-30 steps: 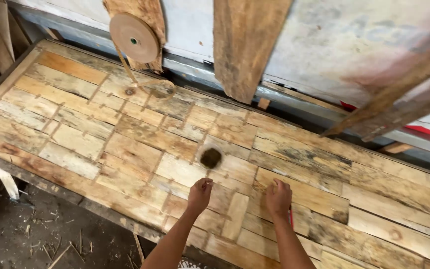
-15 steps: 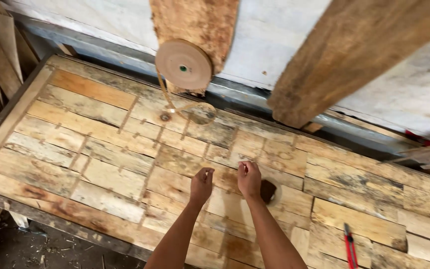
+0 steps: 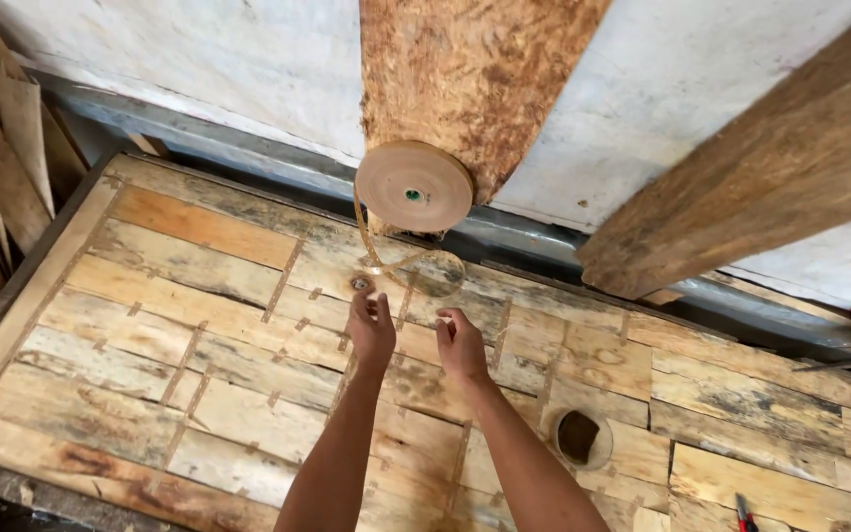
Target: Measure, cut, and apply thin wood veneer strips onto a wooden mosaic panel.
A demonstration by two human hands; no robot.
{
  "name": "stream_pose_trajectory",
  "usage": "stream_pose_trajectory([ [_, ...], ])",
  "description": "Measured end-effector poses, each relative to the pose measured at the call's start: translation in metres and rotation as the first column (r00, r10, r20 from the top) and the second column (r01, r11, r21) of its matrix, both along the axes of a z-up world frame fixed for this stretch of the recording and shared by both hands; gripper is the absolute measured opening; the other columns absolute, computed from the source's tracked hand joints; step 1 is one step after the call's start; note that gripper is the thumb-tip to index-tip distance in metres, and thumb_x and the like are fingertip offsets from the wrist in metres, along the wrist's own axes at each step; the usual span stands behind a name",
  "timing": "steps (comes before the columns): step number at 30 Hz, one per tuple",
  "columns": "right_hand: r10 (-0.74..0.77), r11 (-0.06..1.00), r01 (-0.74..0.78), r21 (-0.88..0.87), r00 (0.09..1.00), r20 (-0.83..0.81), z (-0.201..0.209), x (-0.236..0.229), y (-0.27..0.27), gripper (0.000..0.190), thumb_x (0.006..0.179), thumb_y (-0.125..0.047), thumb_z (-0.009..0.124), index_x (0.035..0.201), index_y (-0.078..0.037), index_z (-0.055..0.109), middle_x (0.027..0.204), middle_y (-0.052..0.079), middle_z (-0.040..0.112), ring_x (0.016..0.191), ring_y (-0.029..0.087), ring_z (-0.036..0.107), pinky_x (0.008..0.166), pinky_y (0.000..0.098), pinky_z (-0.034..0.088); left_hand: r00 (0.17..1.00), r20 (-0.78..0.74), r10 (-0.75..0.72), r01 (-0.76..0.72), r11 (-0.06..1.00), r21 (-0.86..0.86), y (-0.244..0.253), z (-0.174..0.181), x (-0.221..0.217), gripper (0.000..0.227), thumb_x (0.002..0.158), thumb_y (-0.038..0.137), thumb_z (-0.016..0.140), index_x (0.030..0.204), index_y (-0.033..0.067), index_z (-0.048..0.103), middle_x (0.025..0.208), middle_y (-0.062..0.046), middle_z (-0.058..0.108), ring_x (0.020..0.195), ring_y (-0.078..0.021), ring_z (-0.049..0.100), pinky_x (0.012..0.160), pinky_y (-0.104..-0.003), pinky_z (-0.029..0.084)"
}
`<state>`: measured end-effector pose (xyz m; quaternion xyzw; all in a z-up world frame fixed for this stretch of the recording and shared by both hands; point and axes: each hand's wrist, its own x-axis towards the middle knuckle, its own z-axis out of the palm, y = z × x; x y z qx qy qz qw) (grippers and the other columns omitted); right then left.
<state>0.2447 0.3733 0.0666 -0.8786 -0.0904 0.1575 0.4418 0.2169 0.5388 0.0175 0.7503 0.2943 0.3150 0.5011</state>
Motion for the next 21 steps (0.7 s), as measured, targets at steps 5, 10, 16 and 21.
stream_pose_trajectory([
  [5,0.005,0.999,-0.005,0.054,1.0,0.0,0.008,0.022,0.035,0.027,0.106,-0.02,0.057,0.129,-0.007,0.062,0.066,0.005,0.058,0.053,0.014,0.048,0.051,0.0382,0.039,0.998,-0.059,-0.024,0.018,0.995,-0.097,0.051,0.013,0.066,0.044,0.106,0.025,0.055,0.143,0.0019,0.047,0.131,-0.021,0.058,0.111,-0.0318,0.061,0.092,-0.046,0.056],
  [10,0.0,0.996,0.011,0.093,0.993,-0.12,0.004,0.039,0.051,0.029,0.104,-0.017,0.058,0.132,-0.009,0.061,0.073,0.003,0.063,0.057,0.012,0.053,0.052,0.032,0.044,0.996,0.066,-0.062,0.064,0.998,-0.023,0.084,0.03,0.108,0.057,0.112,0.017,0.053,0.16,0.0004,0.028,0.151,-0.031,0.039,0.13,-0.0436,0.044,0.103,-0.053,0.045],
  [16,0.063,0.989,-0.05,0.139,0.994,-0.086,-0.011,0.055,0.063,0.028,0.103,-0.016,0.059,0.13,-0.009,0.062,0.087,0.004,0.068,0.068,0.012,0.064,0.061,0.027,0.057,0.996,-0.012,-0.088,0.083,0.969,-0.233,0.102,0.036,0.129,0.046,0.103,0.018,0.059,0.146,0.0043,0.049,0.111,-0.013,0.069,0.097,-0.0186,0.065,0.085,-0.037,0.055],
  [21,0.076,0.987,-0.06,0.149,0.992,-0.101,-0.006,0.058,0.071,0.029,0.102,-0.016,0.06,0.129,-0.008,0.065,0.1,0.013,0.071,0.078,0.019,0.067,0.067,0.0304,0.06,0.994,0.106,0.032,-0.002,0.963,-0.27,0.097,0.048,0.12,0.015,0.103,0.015,0.063,0.105,0.0021,0.07,0.085,-0.005,0.07,0.075,-0.0142,0.06,0.066,-0.031,0.051],
])
